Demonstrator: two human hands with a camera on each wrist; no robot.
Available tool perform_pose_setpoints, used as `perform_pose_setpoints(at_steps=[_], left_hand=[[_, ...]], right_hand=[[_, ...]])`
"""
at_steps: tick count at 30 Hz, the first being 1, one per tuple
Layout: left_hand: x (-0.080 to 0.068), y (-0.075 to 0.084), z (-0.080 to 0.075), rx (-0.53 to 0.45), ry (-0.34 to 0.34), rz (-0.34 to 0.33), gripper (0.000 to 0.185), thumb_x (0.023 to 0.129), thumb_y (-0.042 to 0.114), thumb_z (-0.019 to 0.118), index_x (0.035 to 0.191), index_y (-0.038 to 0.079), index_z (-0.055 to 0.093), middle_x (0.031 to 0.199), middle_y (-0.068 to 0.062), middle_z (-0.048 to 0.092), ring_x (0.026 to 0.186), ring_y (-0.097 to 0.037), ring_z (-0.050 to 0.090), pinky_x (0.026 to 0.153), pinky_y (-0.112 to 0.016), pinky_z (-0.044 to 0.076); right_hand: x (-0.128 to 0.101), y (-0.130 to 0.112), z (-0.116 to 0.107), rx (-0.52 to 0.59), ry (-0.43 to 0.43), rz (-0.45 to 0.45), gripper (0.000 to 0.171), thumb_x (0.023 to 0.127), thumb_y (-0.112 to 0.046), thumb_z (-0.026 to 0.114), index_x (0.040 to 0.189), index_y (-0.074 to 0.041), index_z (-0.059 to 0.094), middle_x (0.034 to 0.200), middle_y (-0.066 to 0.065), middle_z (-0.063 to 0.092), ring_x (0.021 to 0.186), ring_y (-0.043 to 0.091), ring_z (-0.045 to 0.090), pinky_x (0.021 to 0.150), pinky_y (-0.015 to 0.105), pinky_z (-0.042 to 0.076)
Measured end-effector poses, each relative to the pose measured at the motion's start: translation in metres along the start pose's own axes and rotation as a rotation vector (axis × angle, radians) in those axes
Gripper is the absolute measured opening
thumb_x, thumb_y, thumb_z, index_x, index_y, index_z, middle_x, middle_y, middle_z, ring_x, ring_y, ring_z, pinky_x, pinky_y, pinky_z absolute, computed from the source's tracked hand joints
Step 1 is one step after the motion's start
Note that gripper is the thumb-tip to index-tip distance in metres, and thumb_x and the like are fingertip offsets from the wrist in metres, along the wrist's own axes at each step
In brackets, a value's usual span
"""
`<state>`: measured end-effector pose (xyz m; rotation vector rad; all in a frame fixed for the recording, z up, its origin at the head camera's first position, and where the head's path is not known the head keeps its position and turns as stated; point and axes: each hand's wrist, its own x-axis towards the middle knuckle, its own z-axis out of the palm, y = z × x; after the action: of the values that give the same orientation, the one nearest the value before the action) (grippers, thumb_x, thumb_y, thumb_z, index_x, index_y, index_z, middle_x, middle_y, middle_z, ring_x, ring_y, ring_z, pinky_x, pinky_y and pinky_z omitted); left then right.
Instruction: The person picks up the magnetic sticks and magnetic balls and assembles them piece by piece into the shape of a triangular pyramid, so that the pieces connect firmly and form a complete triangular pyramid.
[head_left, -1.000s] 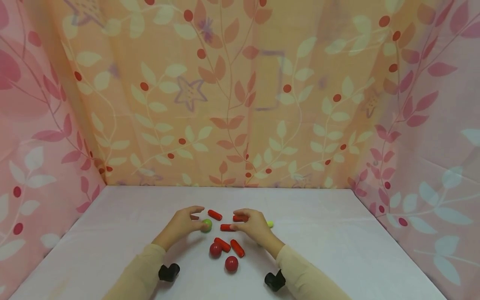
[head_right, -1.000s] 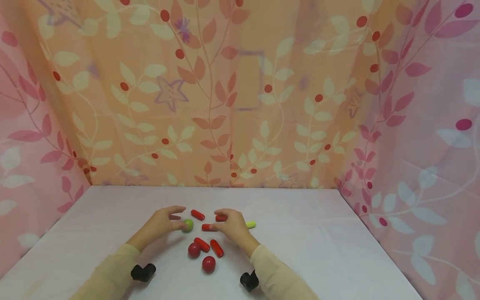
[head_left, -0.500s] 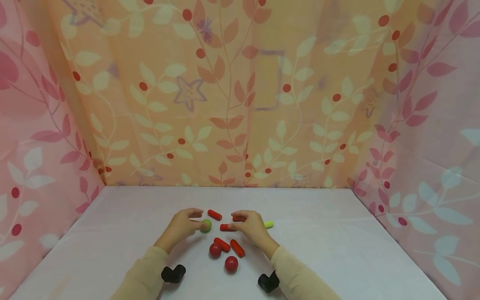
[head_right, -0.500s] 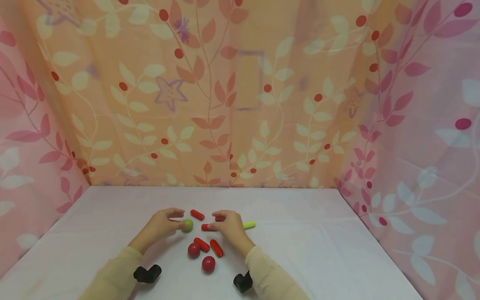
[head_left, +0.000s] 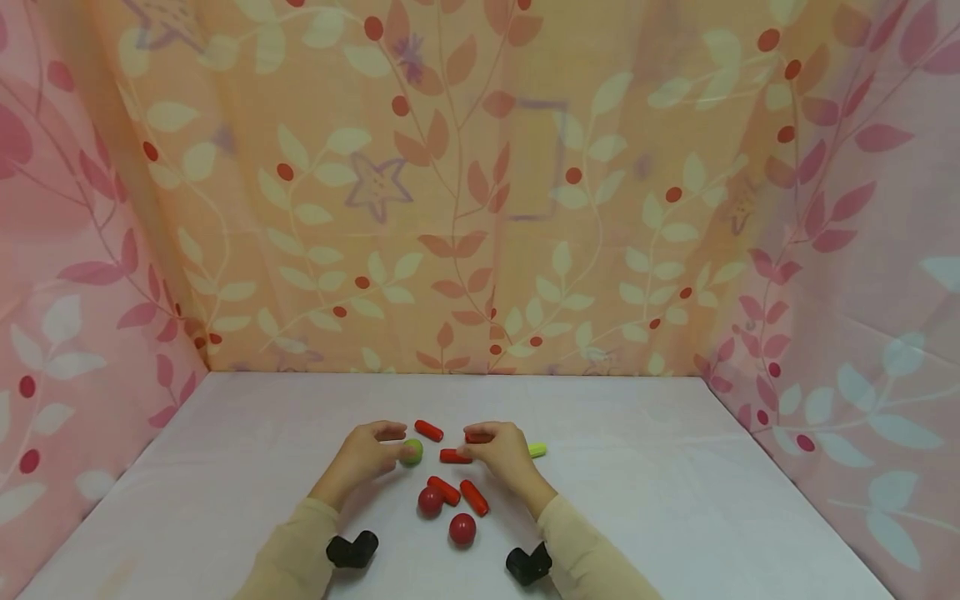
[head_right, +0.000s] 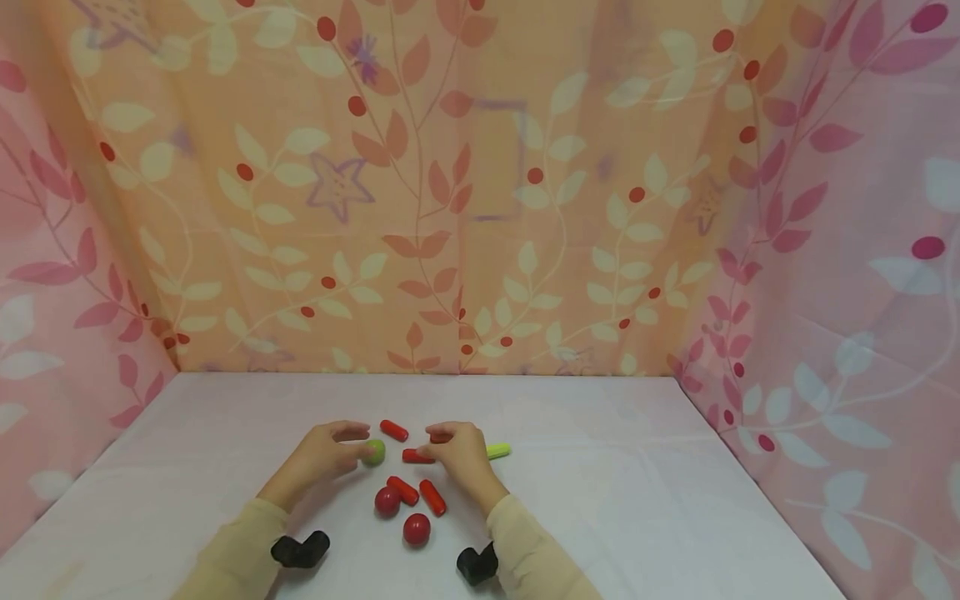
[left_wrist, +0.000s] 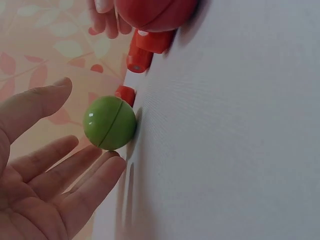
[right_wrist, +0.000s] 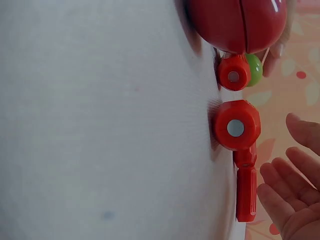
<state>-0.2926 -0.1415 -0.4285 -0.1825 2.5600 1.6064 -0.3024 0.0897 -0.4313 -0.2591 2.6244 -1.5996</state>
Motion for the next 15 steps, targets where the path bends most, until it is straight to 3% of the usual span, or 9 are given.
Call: perform_pose_setpoints(at_steps=[15], left_hand=[[0.0005,-0.0019,0.0008,-0.067,-0.032,-0.035,0.055,0.085,0.027,0.079,0.132,0.005,0.060,0.138,-0.021,0.058,0.120,-0.033,0.060,0.094,-0.041,0.056]], right_hand=[[0.0034,-0.0010,0.0030,0.025,-0.051,0.115,0.029,0.087,-0.014,0.076,0.114,-0.004,0.073,0.107,0.007,0.074,0.101,0.019,0.062,0.093,0.038,0.056]])
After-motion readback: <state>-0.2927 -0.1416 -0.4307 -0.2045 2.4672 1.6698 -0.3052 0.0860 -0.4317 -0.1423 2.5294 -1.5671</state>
